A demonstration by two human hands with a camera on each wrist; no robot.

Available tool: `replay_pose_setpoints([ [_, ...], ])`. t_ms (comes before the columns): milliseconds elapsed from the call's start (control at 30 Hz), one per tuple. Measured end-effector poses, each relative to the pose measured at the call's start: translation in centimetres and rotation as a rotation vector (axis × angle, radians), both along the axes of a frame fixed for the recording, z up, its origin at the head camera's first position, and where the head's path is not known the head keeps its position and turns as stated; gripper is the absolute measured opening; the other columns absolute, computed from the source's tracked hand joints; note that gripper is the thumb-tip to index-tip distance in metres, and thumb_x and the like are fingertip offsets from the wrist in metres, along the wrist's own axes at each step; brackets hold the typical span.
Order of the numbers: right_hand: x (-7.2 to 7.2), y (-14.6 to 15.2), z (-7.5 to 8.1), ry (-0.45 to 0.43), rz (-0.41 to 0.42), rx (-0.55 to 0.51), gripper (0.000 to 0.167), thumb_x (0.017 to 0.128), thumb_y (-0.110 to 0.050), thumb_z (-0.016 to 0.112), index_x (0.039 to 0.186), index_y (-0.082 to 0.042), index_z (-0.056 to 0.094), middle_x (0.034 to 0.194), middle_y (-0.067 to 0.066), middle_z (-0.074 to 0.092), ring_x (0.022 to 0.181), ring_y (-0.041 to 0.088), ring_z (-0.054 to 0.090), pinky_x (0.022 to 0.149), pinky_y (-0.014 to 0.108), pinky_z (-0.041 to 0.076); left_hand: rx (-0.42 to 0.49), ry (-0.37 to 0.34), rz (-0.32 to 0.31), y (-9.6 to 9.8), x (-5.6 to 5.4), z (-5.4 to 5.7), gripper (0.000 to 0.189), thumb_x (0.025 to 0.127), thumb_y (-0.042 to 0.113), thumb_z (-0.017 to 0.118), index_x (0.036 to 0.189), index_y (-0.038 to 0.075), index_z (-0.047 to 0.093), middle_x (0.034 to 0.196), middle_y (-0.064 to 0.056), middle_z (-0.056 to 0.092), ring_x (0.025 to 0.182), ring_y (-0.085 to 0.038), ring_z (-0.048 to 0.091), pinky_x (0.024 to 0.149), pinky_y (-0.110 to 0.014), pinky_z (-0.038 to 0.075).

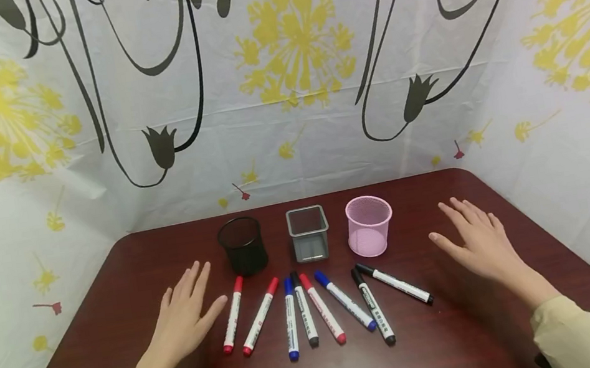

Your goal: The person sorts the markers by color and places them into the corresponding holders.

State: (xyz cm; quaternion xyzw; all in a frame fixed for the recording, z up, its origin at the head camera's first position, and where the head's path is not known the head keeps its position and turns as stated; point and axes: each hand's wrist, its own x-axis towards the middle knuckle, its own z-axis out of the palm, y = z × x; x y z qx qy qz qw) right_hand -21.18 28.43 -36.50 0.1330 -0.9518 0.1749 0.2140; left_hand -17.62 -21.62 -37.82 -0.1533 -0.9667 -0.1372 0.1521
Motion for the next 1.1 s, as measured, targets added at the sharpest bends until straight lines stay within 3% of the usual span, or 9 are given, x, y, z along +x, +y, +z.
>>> replay_pose_setpoints([
  [233, -1.6, -2.3, 1.3, 0.249, 0.149, -0.085, 0.048, 0.077, -0.023, 0.066, 0.119, -0.004, 0.052, 0.125, 0.016, 0.044, 0.117, 0.034, 0.034, 0.083, 0.056, 0.026, 0.051, 0.189, -0.06, 0.1, -1.7, 2.3, 0.065, 0.08, 0.037, 0.061, 0.131, 0.004, 0.04, 0.13, -0.017, 0.039, 0.114, -0.034, 0.039, 0.085, -0.054, 0.033],
  [400, -2.5, -4.6, 2.1, 0.341, 0.286, -0.107, 0.042, 0.073, -0.013, 0.069, 0.112, -0.002, 0.058, 0.119, 0.015, 0.05, 0.112, 0.032, 0.039, 0.086, 0.049, 0.03, 0.104, 0.224, -0.101, 0.4, -3.5, 4.7, 0.054, 0.079, 0.034, 0.064, 0.123, 0.005, 0.05, 0.118, -0.012, 0.051, 0.106, -0.029, 0.048, 0.078, -0.049, 0.04],
  [533, -3.0, -6.6, 2.4, 0.394, 0.398, -0.103, 0.038, 0.07, -0.011, 0.069, 0.107, -0.002, 0.061, 0.114, 0.014, 0.053, 0.109, 0.032, 0.042, 0.088, 0.044, 0.031, 0.127, 0.153, -0.115, 0.6, -5.1, 6.4, 0.048, 0.08, 0.036, 0.062, 0.118, 0.007, 0.055, 0.114, -0.01, 0.055, 0.106, -0.026, 0.048, 0.081, -0.046, 0.039],
  [733, -3.5, -9.9, 2.1, 0.39, 0.529, -0.052, 0.033, 0.074, -0.016, 0.064, 0.105, -0.002, 0.062, 0.113, 0.013, 0.053, 0.109, 0.031, 0.043, 0.091, 0.042, 0.031, 0.077, -0.053, -0.118, 1.0, -7.8, 8.3, 0.066, 0.08, 0.051, 0.056, 0.128, 0.007, 0.045, 0.125, -0.013, 0.046, 0.114, -0.029, 0.04, 0.087, -0.049, 0.034],
  [867, -3.3, -12.3, 1.0, 0.365, 0.612, -0.003, 0.033, 0.077, -0.021, 0.064, 0.105, -0.005, 0.062, 0.114, 0.011, 0.054, 0.111, 0.028, 0.043, 0.092, 0.041, 0.031, 0.046, -0.134, -0.146, 1.0, -9.1, 8.4, 0.073, 0.078, 0.052, 0.057, 0.132, 0.006, 0.039, 0.129, -0.016, 0.04, 0.117, -0.031, 0.037, 0.088, -0.051, 0.033],
  [1100, -2.9, -16.3, -1.2, 0.332, 0.806, 0.147, 0.032, 0.074, -0.021, 0.066, 0.103, -0.01, 0.063, 0.115, 0.008, 0.054, 0.11, 0.026, 0.045, 0.09, 0.038, 0.035, 0.018, -0.21, -0.193, 0.8, -10.5, 7.1, 0.078, 0.076, 0.053, 0.06, 0.134, 0.006, 0.037, 0.128, -0.016, 0.04, 0.117, -0.031, 0.037, 0.09, -0.051, 0.032],
])
